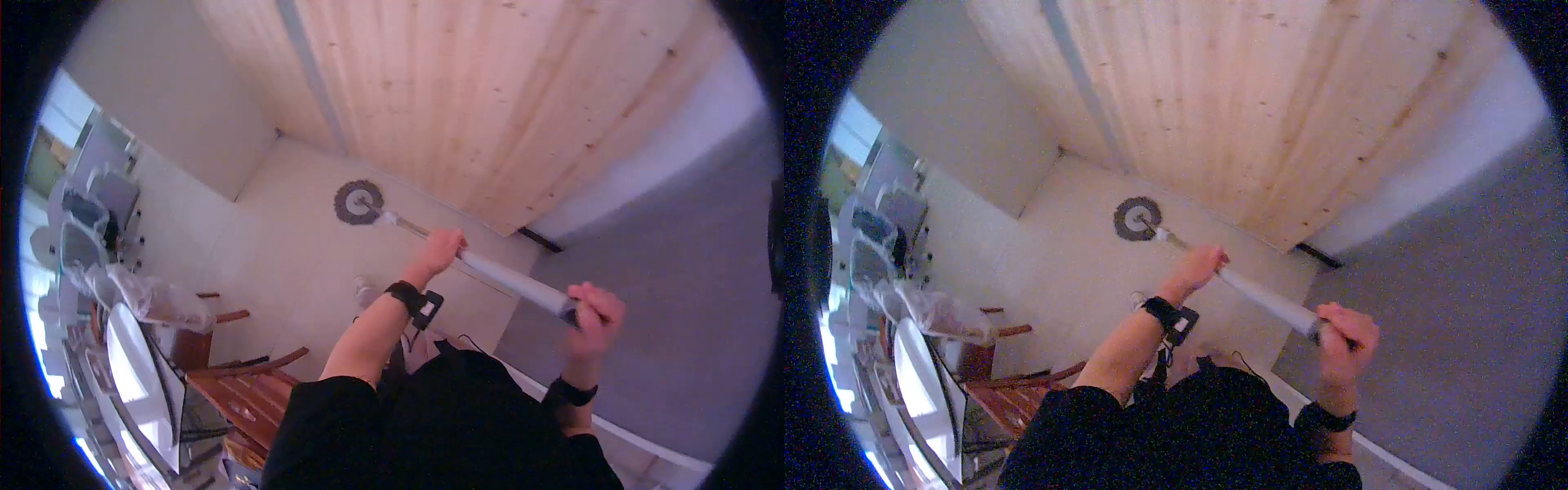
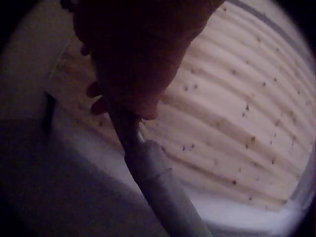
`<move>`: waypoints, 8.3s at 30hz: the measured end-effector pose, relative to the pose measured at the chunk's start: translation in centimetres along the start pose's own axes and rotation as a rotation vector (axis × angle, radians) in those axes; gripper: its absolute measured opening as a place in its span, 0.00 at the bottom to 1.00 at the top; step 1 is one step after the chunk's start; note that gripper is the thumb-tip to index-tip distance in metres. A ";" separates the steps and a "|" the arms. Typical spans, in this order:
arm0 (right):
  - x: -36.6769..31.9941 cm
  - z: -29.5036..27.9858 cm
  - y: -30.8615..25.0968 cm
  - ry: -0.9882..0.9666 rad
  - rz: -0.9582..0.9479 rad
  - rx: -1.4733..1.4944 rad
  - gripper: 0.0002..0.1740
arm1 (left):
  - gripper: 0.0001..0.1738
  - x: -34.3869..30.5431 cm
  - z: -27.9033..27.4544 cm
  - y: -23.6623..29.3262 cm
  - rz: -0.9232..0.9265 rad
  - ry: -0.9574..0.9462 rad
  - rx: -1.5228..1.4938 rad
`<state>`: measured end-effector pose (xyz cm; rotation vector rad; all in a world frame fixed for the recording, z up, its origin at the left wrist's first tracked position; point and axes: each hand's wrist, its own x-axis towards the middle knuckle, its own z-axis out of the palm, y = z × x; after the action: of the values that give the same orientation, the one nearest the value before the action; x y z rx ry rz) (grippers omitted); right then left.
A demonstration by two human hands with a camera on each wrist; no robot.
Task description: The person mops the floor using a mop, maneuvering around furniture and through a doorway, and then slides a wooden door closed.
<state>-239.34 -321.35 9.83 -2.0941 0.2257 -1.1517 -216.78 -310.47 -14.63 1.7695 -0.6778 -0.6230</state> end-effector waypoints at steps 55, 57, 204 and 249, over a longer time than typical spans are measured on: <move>-10.9 0.2 5.5 -0.075 0.849 0.518 0.11 | 0.13 -0.6 1.7 -13.1 0.227 -0.058 0.729; -11.9 -5.3 4.6 -0.039 0.612 0.342 0.11 | 0.13 -2.3 7.1 -10.5 0.321 -0.067 0.690; 23.0 53.6 4.9 -0.429 -0.052 0.763 0.10 | 0.21 16.3 -47.6 -16.0 0.036 0.727 0.209; 28.4 47.8 0.6 -0.154 0.140 0.704 0.12 | 0.24 18.0 -46.9 -4.6 0.171 0.225 -0.031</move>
<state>-184.82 -310.56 12.13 -1.5011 -0.0991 -0.8194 -170.70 -291.23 -7.69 1.7004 -0.6513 -0.3111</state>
